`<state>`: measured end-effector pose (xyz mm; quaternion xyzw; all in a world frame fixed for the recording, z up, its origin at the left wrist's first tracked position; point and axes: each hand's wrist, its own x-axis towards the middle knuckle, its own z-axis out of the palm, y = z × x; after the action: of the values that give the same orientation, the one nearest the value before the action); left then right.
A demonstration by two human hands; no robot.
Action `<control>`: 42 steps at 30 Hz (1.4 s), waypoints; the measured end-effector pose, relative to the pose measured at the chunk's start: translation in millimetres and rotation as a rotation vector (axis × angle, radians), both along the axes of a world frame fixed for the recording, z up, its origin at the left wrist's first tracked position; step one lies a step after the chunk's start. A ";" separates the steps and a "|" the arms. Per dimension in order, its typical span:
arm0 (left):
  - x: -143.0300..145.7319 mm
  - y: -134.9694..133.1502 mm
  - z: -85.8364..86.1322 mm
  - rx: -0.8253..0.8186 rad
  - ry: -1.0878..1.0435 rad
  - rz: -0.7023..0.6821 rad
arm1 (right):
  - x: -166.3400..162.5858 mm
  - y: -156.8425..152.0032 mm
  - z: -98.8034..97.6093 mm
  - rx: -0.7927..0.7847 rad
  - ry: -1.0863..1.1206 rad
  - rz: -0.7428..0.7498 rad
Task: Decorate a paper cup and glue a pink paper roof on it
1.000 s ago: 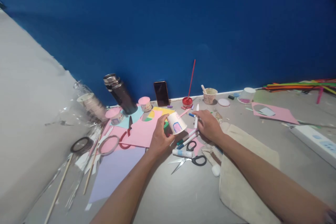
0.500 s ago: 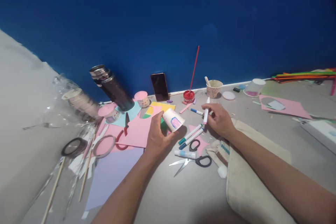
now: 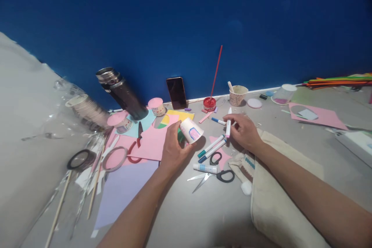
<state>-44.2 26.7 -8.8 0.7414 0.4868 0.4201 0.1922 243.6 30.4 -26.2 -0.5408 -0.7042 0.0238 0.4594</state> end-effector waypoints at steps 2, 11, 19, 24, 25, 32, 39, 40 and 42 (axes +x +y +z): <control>0.3 0.0 -1.4 0.013 0.027 0.011 | 0.1 0.2 0.4 0.002 -0.001 0.004; 1.6 -0.8 -1.9 -0.052 0.006 0.045 | 1.8 -1.1 1.0 -0.011 -0.002 0.017; 4.4 -4.0 6.5 -0.022 0.025 -0.018 | 1.4 -3.0 0.7 -0.046 0.010 0.013; 3.7 -3.9 2.2 0.073 0.089 -0.033 | 0.8 -3.9 1.5 -0.062 0.027 0.023; 3.6 -3.9 1.6 0.080 0.097 -0.031 | 0.6 -3.9 1.7 -0.064 0.038 0.024; 1.9 -1.3 -2.0 0.096 0.082 -0.035 | 1.7 -3.0 1.5 -0.085 0.097 0.002; -0.2 0.5 -3.9 0.054 -0.010 0.071 | 3.5 -0.2 -0.8 -0.067 0.073 -0.004; -0.4 0.3 -3.3 0.033 -0.021 0.087 | 3.4 0.1 -0.6 -0.058 0.050 0.006; -0.7 -0.1 -2.2 -0.001 -0.042 0.112 | 3.4 0.6 -0.2 -0.044 -0.005 0.029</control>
<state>-44.9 26.6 -11.0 0.7037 0.5236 0.4456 0.1789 247.1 31.0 -26.4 -0.5407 -0.7123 0.0448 0.4453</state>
